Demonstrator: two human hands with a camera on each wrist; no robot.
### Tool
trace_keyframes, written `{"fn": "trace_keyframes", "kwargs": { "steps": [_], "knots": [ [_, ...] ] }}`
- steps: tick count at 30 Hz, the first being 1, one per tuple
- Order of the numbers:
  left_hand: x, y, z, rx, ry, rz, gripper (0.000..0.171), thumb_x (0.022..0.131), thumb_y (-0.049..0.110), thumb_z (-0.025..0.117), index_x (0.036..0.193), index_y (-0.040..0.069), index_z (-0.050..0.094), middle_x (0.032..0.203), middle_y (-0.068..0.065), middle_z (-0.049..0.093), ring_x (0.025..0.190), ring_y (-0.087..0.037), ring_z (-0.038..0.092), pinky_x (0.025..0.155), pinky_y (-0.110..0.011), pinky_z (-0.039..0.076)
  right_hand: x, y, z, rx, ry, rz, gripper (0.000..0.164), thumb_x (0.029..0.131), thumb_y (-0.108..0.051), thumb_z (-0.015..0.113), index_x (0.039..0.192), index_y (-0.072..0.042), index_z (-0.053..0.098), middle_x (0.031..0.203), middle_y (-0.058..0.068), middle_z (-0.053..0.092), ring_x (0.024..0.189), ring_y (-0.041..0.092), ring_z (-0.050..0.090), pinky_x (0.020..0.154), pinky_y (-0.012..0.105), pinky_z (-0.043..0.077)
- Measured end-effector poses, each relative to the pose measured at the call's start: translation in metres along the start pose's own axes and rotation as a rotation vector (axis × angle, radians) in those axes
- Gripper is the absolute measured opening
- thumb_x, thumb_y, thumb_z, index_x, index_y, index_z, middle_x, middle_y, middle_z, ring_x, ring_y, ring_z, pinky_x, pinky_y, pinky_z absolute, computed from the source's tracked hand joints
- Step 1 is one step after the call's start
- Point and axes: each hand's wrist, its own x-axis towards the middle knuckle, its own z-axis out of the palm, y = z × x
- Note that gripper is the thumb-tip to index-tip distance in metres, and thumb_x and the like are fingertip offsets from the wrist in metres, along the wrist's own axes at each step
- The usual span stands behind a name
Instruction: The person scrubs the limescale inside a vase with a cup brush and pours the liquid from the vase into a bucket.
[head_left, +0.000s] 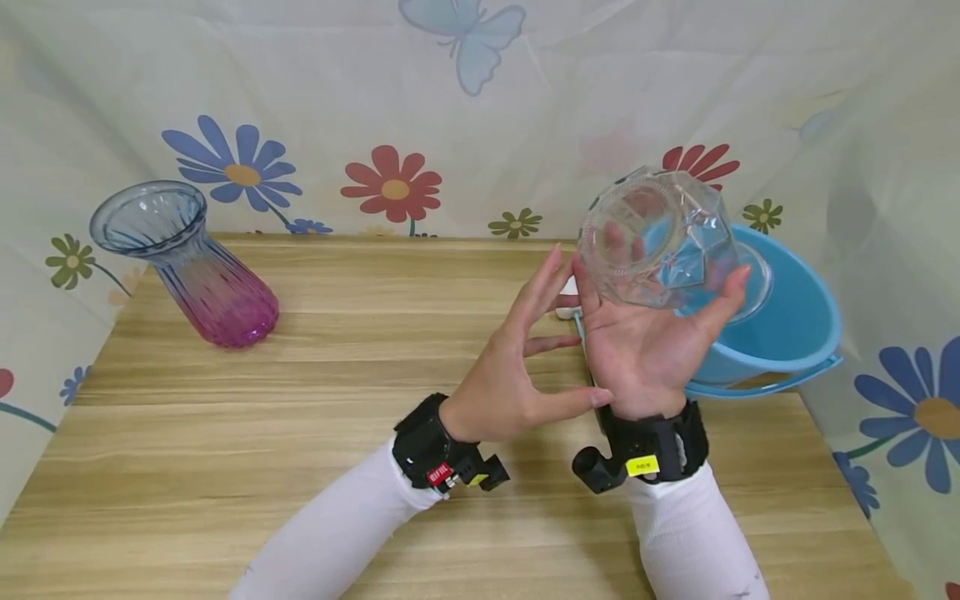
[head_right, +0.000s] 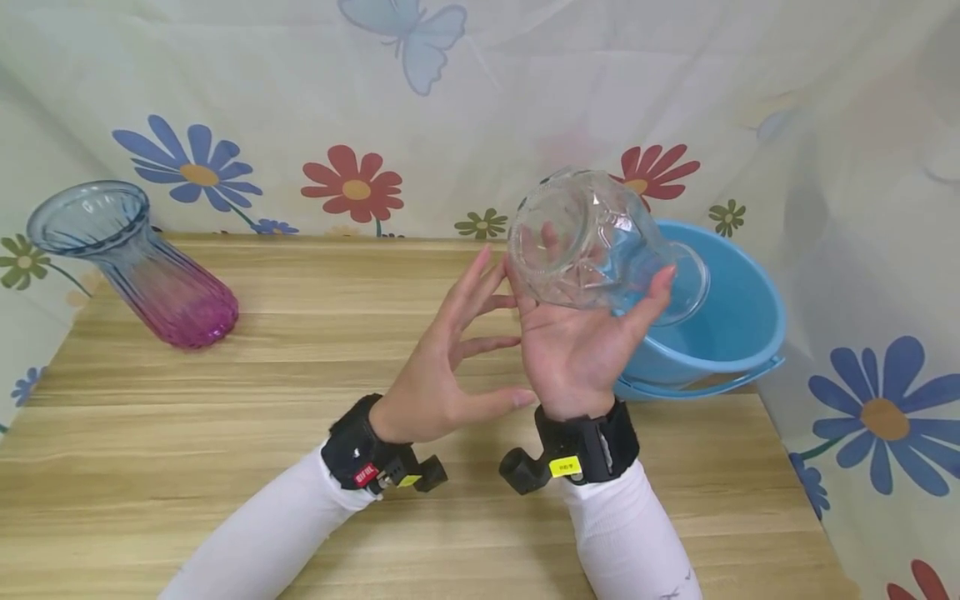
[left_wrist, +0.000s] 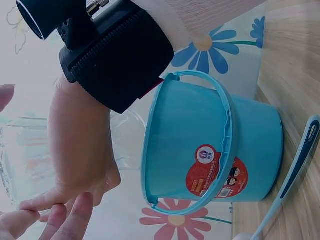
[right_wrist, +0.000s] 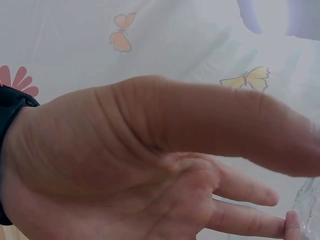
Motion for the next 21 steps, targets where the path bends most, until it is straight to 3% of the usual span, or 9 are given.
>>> {"fn": "trace_keyframes", "kwargs": {
  "steps": [6,10,14,17,21],
  "knots": [
    [0.0,0.002,-0.002,0.015,0.013,0.003,0.113,0.069,-0.01,0.077,0.152,0.0,0.001,0.157,-0.018,0.016,0.125,-0.034,0.04,0.093,-0.049,0.051,0.001,0.001,0.0,-0.063,-0.04,-0.008,0.074,0.086,-0.07,0.043,0.145,-0.026,0.039,0.144,0.015,0.039,0.128,0.033,0.038,0.096,0.054,0.047],
    [-0.003,0.004,-0.005,0.017,0.022,-0.025,0.112,0.07,-0.011,0.075,0.153,0.002,0.002,0.157,-0.017,0.018,0.125,-0.032,0.042,0.096,-0.043,0.05,0.001,0.004,0.001,-0.098,-0.04,-0.014,0.078,0.086,-0.069,0.043,0.146,-0.02,0.037,0.142,0.016,0.043,0.123,0.033,0.042,0.095,0.056,0.047],
    [-0.006,0.001,-0.009,0.011,0.016,-0.058,0.112,0.072,-0.01,0.075,0.154,0.005,-0.001,0.156,-0.018,0.018,0.124,-0.032,0.045,0.098,-0.043,0.048,0.001,0.005,0.001,-0.16,-0.054,-0.031,0.075,0.088,-0.062,0.046,0.146,-0.014,0.036,0.146,0.016,0.041,0.127,0.035,0.039,0.098,0.059,0.043],
    [-0.011,-0.005,-0.012,0.014,0.003,-0.11,0.115,0.074,-0.007,0.076,0.154,0.009,-0.004,0.157,-0.015,0.019,0.124,-0.03,0.046,0.098,-0.045,0.047,0.003,0.007,-0.003,-0.3,-0.081,-0.049,0.072,0.09,-0.055,0.049,0.146,-0.012,0.036,0.147,0.018,0.039,0.131,0.038,0.034,0.1,0.059,0.041],
    [-0.021,-0.025,-0.018,0.047,-0.017,-0.19,0.116,0.078,0.004,0.078,0.154,0.021,-0.008,0.158,-0.004,0.017,0.126,-0.022,0.044,0.1,-0.04,0.047,0.002,0.01,-0.01,-0.518,-0.039,-0.089,0.078,0.085,-0.053,0.062,0.143,-0.01,0.032,0.146,0.021,0.04,0.13,0.038,0.036,0.099,0.058,0.042]
  ]
}}
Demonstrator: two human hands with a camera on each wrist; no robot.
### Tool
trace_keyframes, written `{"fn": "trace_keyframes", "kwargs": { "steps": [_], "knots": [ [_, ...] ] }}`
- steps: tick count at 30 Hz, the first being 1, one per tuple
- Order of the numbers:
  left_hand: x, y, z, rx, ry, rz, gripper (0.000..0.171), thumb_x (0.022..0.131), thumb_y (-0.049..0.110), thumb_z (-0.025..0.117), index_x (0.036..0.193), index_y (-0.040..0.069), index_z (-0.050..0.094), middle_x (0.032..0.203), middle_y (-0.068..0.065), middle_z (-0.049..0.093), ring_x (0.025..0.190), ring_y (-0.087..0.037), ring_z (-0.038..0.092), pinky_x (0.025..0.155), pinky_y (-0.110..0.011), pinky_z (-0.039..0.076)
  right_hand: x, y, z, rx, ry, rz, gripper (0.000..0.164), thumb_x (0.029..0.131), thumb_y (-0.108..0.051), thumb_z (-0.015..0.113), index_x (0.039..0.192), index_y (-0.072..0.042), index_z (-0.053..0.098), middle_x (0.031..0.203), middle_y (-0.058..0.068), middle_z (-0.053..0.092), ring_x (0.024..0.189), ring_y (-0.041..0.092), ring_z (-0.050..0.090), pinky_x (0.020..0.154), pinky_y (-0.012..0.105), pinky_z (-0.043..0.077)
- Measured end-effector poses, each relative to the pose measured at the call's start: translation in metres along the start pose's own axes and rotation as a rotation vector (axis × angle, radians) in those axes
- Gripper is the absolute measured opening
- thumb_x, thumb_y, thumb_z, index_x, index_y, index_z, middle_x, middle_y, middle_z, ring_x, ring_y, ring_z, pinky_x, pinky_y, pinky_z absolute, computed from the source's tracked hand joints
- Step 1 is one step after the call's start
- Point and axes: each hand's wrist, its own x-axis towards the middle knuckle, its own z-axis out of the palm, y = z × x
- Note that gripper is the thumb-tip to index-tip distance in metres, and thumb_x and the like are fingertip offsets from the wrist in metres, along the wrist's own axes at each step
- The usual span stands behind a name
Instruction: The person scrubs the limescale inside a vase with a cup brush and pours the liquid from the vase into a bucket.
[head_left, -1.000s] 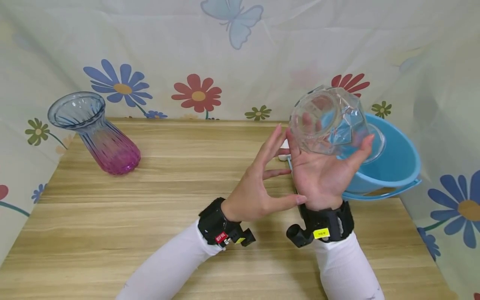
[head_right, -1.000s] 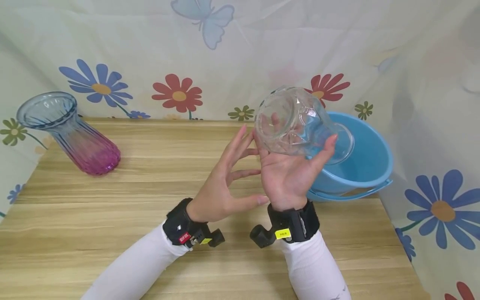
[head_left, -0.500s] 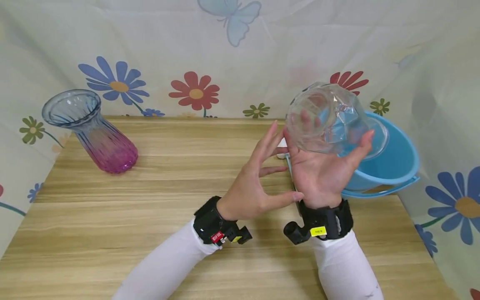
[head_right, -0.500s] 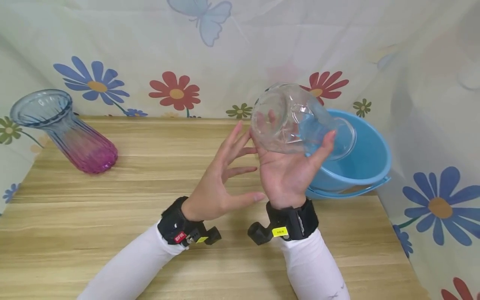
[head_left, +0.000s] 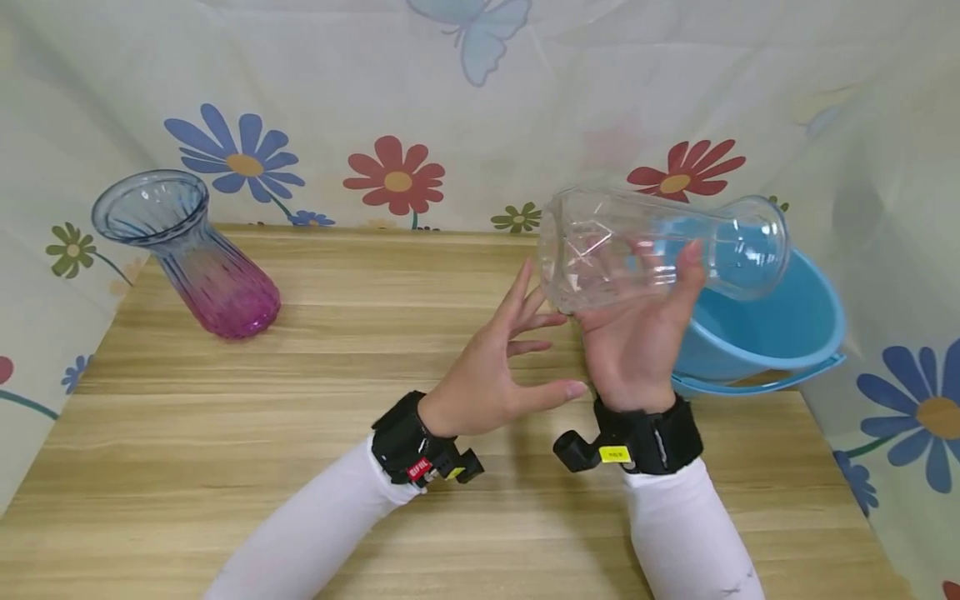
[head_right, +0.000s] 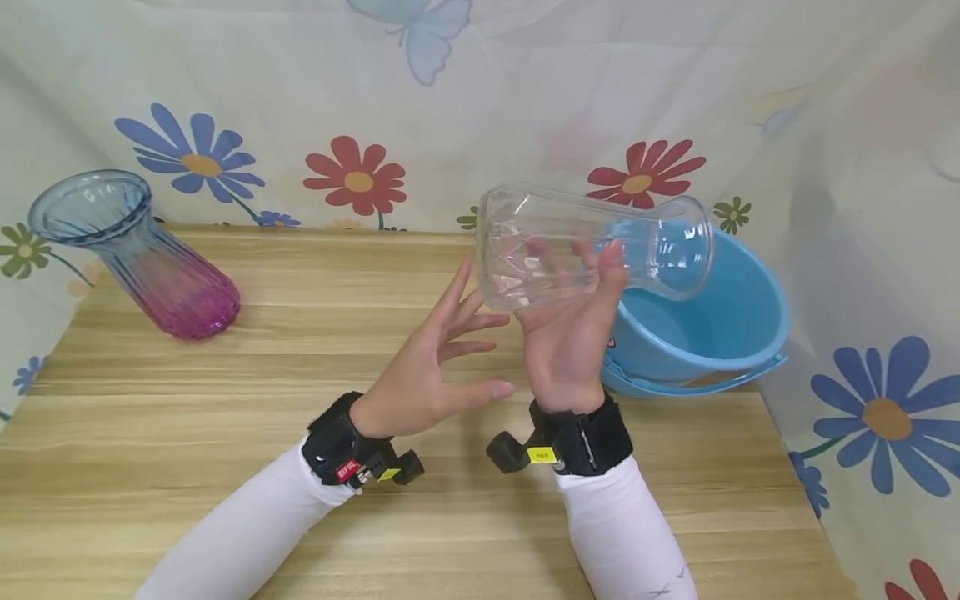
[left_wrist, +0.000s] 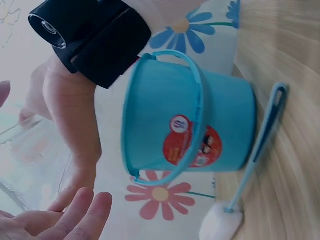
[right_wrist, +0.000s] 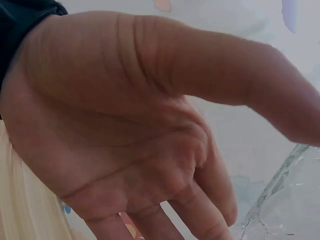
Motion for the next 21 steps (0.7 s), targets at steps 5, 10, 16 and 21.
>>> {"fn": "trace_keyframes", "kwargs": {
  "steps": [5,10,16,21],
  "knots": [
    [-0.006,-0.023,-0.007,0.043,-0.005,-0.048,0.115,0.079,0.021,0.08,0.154,0.029,-0.007,0.158,0.003,0.015,0.127,-0.015,0.043,0.1,-0.039,0.047,-0.003,0.007,-0.002,-0.201,0.053,0.003,0.086,0.079,-0.058,0.068,0.139,-0.012,0.026,0.142,0.022,0.039,0.127,0.037,0.039,0.096,0.055,0.047],
    [-0.006,-0.008,-0.012,0.051,-0.008,-0.061,0.104,0.085,0.022,0.075,0.155,0.028,-0.002,0.157,0.003,0.022,0.127,-0.016,0.042,0.1,-0.049,0.045,-0.004,0.014,-0.005,-0.362,-0.007,-0.002,0.079,0.083,-0.061,0.063,0.139,-0.017,0.028,0.14,0.02,0.041,0.124,0.04,0.042,0.095,0.053,0.048],
    [-0.004,0.001,-0.02,-0.026,-0.004,-0.151,0.077,0.093,0.038,0.062,0.154,0.016,0.02,0.151,-0.01,0.035,0.128,-0.015,0.04,0.102,-0.048,0.043,-0.003,0.024,-0.009,-0.473,0.002,-0.036,0.075,0.084,-0.056,0.065,0.139,-0.016,0.031,0.138,0.019,0.044,0.121,0.041,0.045,0.095,0.057,0.046],
    [-0.004,-0.022,-0.03,-0.14,0.05,-0.171,0.063,0.102,0.046,0.042,0.148,0.004,0.033,0.149,-0.014,0.038,0.128,-0.016,0.041,0.104,-0.052,0.041,-0.002,0.032,-0.015,-0.548,-0.014,-0.069,0.068,0.087,-0.049,0.064,0.14,-0.017,0.034,0.132,0.018,0.047,0.117,0.042,0.048,0.092,0.063,0.046]
  ]
}}
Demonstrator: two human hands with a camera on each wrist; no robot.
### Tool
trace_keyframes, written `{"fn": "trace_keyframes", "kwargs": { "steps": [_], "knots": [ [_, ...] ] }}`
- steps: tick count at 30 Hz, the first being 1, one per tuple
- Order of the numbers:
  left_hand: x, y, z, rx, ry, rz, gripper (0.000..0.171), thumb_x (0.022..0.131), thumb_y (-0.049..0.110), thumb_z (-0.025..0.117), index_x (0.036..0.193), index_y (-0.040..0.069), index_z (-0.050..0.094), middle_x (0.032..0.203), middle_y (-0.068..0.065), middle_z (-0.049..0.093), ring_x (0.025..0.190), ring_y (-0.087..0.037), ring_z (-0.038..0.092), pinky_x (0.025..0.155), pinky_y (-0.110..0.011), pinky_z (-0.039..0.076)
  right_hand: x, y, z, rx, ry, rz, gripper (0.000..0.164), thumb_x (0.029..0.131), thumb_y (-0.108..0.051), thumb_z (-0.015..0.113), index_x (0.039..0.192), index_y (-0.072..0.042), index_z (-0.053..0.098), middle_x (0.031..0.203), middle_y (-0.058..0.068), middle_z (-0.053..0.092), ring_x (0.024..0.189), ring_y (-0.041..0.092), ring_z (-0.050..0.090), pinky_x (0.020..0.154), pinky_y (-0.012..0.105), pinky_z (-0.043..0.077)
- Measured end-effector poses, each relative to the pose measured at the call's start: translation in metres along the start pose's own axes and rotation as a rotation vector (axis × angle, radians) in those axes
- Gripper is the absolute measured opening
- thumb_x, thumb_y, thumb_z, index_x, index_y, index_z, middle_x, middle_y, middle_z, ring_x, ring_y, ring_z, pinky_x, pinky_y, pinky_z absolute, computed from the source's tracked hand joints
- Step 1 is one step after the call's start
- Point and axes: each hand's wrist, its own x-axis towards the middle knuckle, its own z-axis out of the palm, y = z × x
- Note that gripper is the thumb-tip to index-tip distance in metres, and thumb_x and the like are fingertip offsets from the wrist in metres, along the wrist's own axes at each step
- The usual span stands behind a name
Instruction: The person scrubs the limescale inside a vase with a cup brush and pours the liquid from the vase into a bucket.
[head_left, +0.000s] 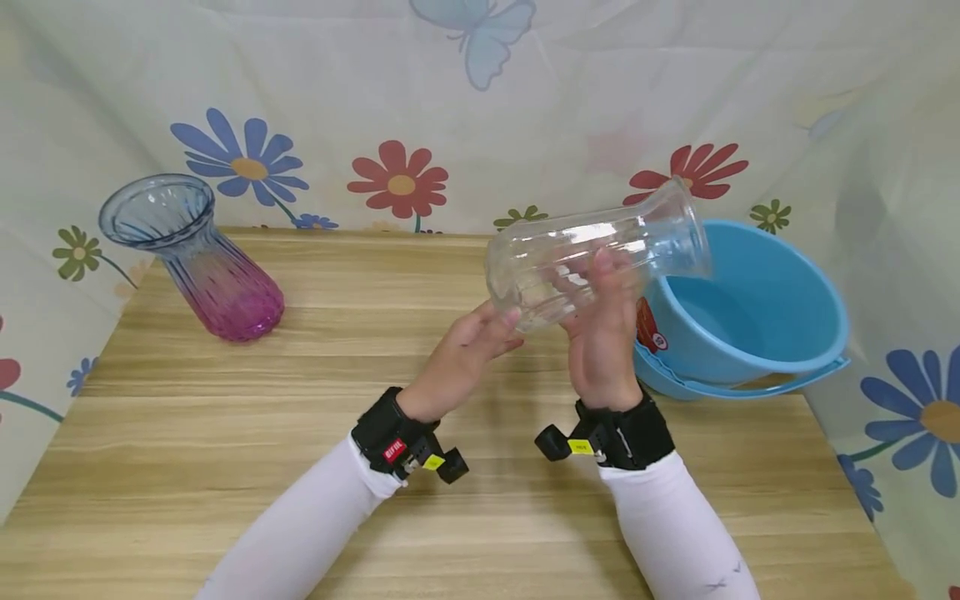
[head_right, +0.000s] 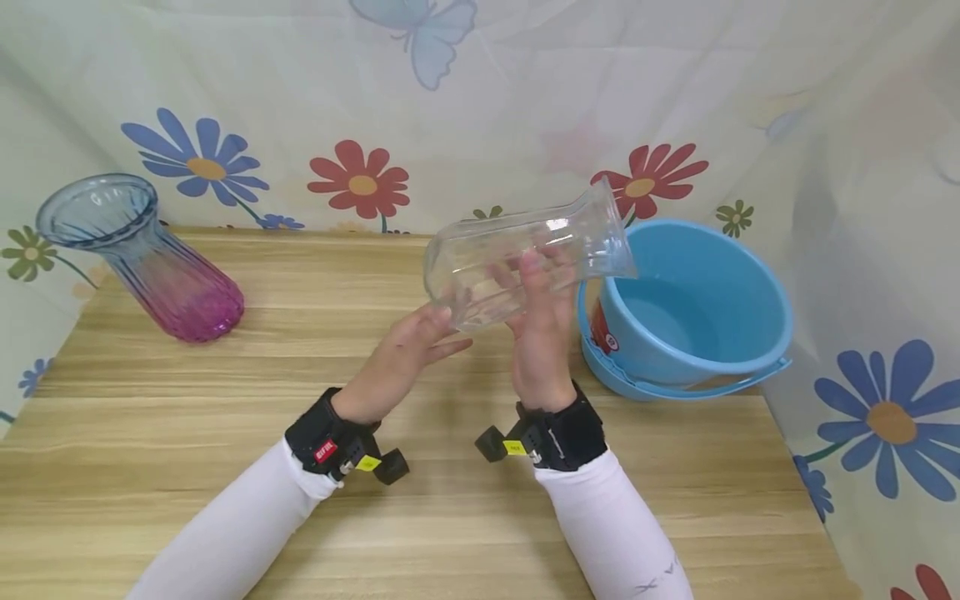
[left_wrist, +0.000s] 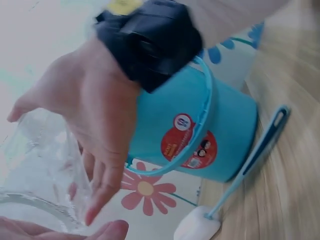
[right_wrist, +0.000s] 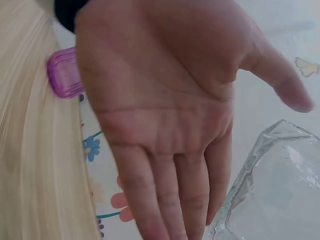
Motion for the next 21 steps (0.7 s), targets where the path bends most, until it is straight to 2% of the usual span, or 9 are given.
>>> {"fn": "trace_keyframes", "kwargs": {
  "steps": [3,7,10,13,16,21],
  "knots": [
    [0.002,-0.006,-0.008,-0.099,0.054,-0.047,0.064,0.103,0.05,0.033,0.146,0.003,0.036,0.145,-0.015,0.043,0.126,-0.018,0.044,0.104,-0.051,0.041,0.001,0.006,0.0,-0.045,0.003,0.005,0.058,0.091,-0.041,0.062,0.135,-0.015,0.035,0.127,0.017,0.05,0.115,0.041,0.05,0.091,0.063,0.046],
    [0.004,-0.008,-0.016,-0.211,0.112,-0.129,0.071,0.1,0.06,0.027,0.148,0.008,0.03,0.141,-0.017,0.046,0.122,-0.021,0.048,0.104,-0.051,0.04,0.002,0.014,0.001,-0.115,-0.005,0.015,0.05,0.093,-0.032,0.061,0.132,-0.014,0.035,0.126,0.016,0.052,0.116,0.036,0.051,0.088,0.053,0.05],
    [0.005,-0.011,-0.021,-0.259,0.126,-0.159,0.07,0.1,0.062,0.019,0.15,0.013,0.025,0.143,-0.017,0.042,0.123,-0.022,0.047,0.106,-0.052,0.038,0.003,0.021,0.003,-0.184,-0.024,-0.001,0.052,0.091,-0.029,0.064,0.133,-0.013,0.037,0.124,0.014,0.053,0.114,0.031,0.051,0.087,0.042,0.05],
    [0.006,-0.016,-0.025,-0.282,0.147,-0.18,0.068,0.1,0.062,0.016,0.151,0.018,0.024,0.145,-0.015,0.04,0.123,-0.023,0.047,0.105,-0.054,0.038,0.004,0.028,0.005,-0.233,-0.037,-0.012,0.052,0.09,-0.025,0.067,0.133,-0.014,0.041,0.117,0.01,0.054,0.11,0.03,0.051,0.083,0.037,0.05],
    [0.008,-0.023,-0.028,-0.324,0.187,-0.213,0.069,0.098,0.066,0.017,0.15,0.022,0.027,0.145,-0.013,0.04,0.122,-0.023,0.048,0.103,-0.054,0.04,0.004,0.035,0.007,-0.292,-0.052,-0.007,0.053,0.089,-0.022,0.069,0.134,-0.016,0.041,0.116,0.007,0.053,0.109,0.028,0.05,0.084,0.037,0.049],
    [0.009,-0.037,-0.034,-0.382,0.252,-0.286,0.076,0.094,0.073,0.022,0.149,0.021,0.032,0.144,-0.012,0.041,0.123,-0.026,0.047,0.102,-0.052,0.042,0.001,0.035,0.014,-0.417,-0.073,0.039,0.064,0.088,-0.021,0.07,0.141,-0.018,0.034,0.129,0.011,0.045,0.116,0.026,0.044,0.097,0.049,0.041]
  ]
}}
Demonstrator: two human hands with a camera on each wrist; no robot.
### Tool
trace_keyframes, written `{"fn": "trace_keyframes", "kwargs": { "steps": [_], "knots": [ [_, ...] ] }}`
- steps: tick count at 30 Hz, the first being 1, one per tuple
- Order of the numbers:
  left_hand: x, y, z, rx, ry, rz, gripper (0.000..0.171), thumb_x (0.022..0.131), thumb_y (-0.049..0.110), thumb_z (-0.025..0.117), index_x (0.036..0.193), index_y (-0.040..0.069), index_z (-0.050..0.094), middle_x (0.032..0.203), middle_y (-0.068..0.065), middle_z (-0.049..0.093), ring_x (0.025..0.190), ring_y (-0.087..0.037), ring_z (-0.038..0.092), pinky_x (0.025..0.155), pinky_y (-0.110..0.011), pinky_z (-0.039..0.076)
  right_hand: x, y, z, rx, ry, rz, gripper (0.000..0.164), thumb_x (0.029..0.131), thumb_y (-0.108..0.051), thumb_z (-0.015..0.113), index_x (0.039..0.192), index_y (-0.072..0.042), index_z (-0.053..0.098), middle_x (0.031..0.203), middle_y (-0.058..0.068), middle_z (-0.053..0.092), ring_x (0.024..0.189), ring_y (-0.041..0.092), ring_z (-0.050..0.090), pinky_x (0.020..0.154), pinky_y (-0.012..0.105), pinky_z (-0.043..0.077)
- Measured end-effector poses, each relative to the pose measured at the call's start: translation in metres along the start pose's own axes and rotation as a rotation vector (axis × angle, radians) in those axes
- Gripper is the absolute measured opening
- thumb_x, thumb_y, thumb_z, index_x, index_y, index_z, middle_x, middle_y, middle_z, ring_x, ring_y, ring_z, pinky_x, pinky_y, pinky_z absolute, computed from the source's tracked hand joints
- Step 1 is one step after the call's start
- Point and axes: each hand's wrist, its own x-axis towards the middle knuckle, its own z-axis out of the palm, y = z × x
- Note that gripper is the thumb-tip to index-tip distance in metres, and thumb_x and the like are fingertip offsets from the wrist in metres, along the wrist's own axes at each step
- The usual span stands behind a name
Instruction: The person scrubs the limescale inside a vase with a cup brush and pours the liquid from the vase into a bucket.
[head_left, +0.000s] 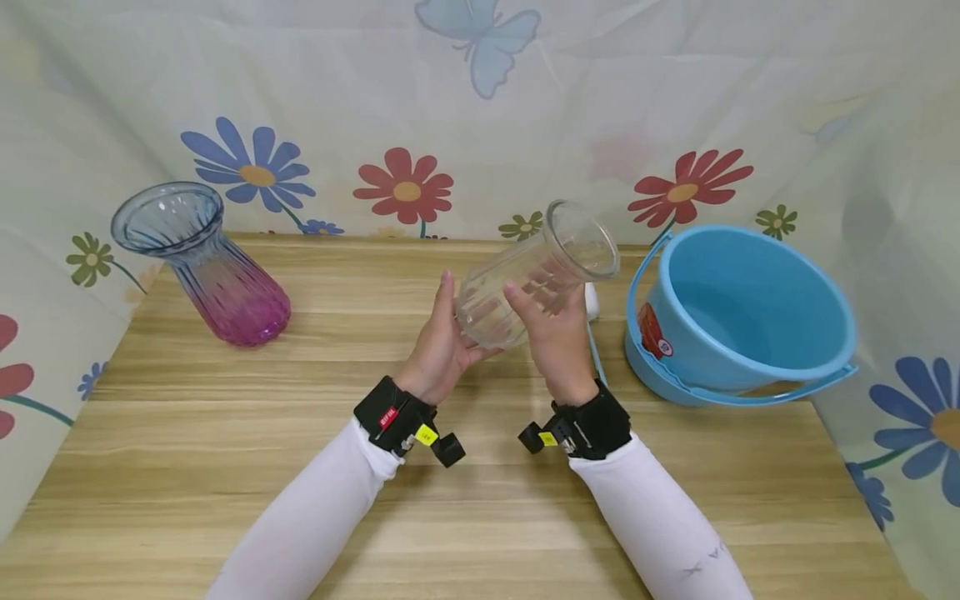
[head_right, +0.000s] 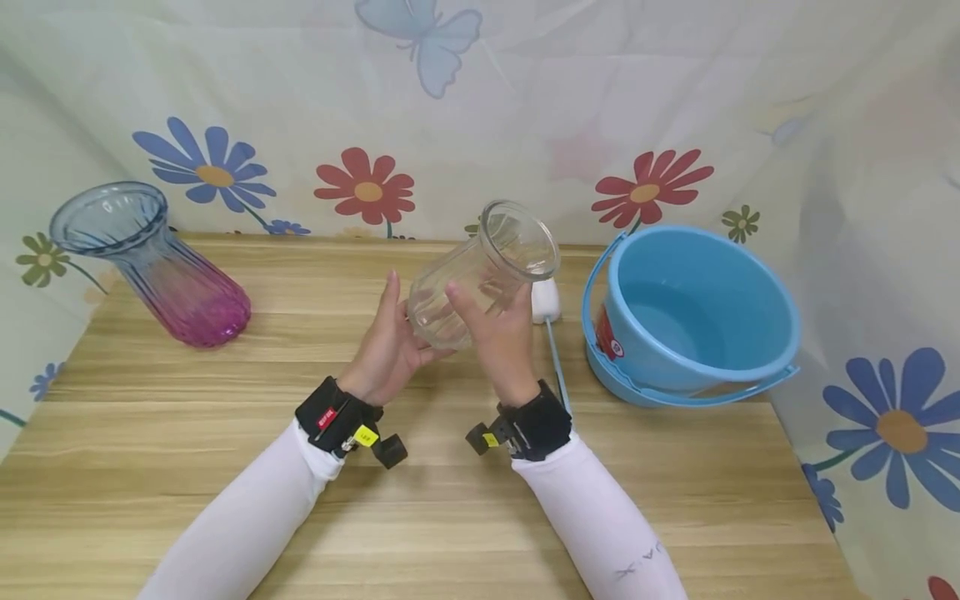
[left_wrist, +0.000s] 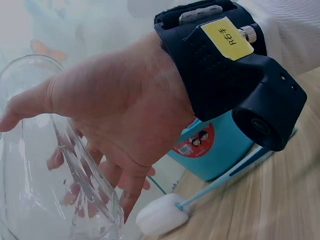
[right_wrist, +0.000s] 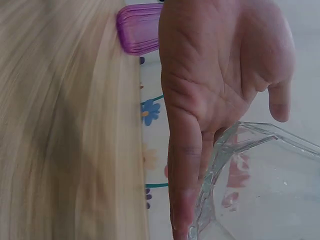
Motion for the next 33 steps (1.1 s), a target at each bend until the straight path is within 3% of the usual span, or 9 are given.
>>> {"fn": "trace_keyframes", "kwargs": {
  "steps": [8,15,28,33],
  "knots": [
    [0.008,-0.008,-0.011,-0.025,0.128,-0.058,0.095,0.089,0.078,0.027,0.151,0.006,0.019,0.149,-0.018,0.032,0.128,-0.033,0.04,0.102,-0.054,0.042,0.004,0.0,0.009,-0.103,-0.023,0.008,0.073,0.085,-0.018,0.075,0.144,-0.008,0.032,0.139,0.013,0.045,0.121,0.022,0.043,0.105,0.056,0.032],
    [0.012,-0.011,-0.016,-0.024,0.182,-0.076,0.096,0.087,0.08,0.029,0.15,0.007,0.024,0.148,-0.015,0.032,0.129,-0.033,0.038,0.102,-0.053,0.042,0.01,0.005,0.015,-0.191,-0.036,0.037,0.075,0.082,-0.022,0.077,0.141,-0.006,0.034,0.136,0.011,0.047,0.118,0.018,0.043,0.104,0.051,0.032],
    [0.016,-0.014,-0.022,0.034,0.223,-0.083,0.095,0.085,0.083,0.025,0.148,0.012,0.031,0.148,-0.01,0.035,0.127,-0.021,0.039,0.108,-0.055,0.033,0.015,0.014,0.024,-0.299,-0.061,0.019,0.077,0.08,-0.027,0.079,0.142,-0.01,0.036,0.143,0.013,0.042,0.125,0.022,0.039,0.104,0.061,0.033],
    [0.018,-0.014,-0.026,0.036,0.262,-0.085,0.097,0.085,0.083,0.026,0.152,0.013,0.022,0.154,-0.011,0.025,0.132,-0.022,0.032,0.111,-0.055,0.028,0.025,0.047,0.025,-0.317,-0.067,0.021,0.083,0.077,-0.04,0.08,0.143,-0.023,0.035,0.143,0.004,0.044,0.125,0.017,0.039,0.104,0.057,0.034]
  ]
}}
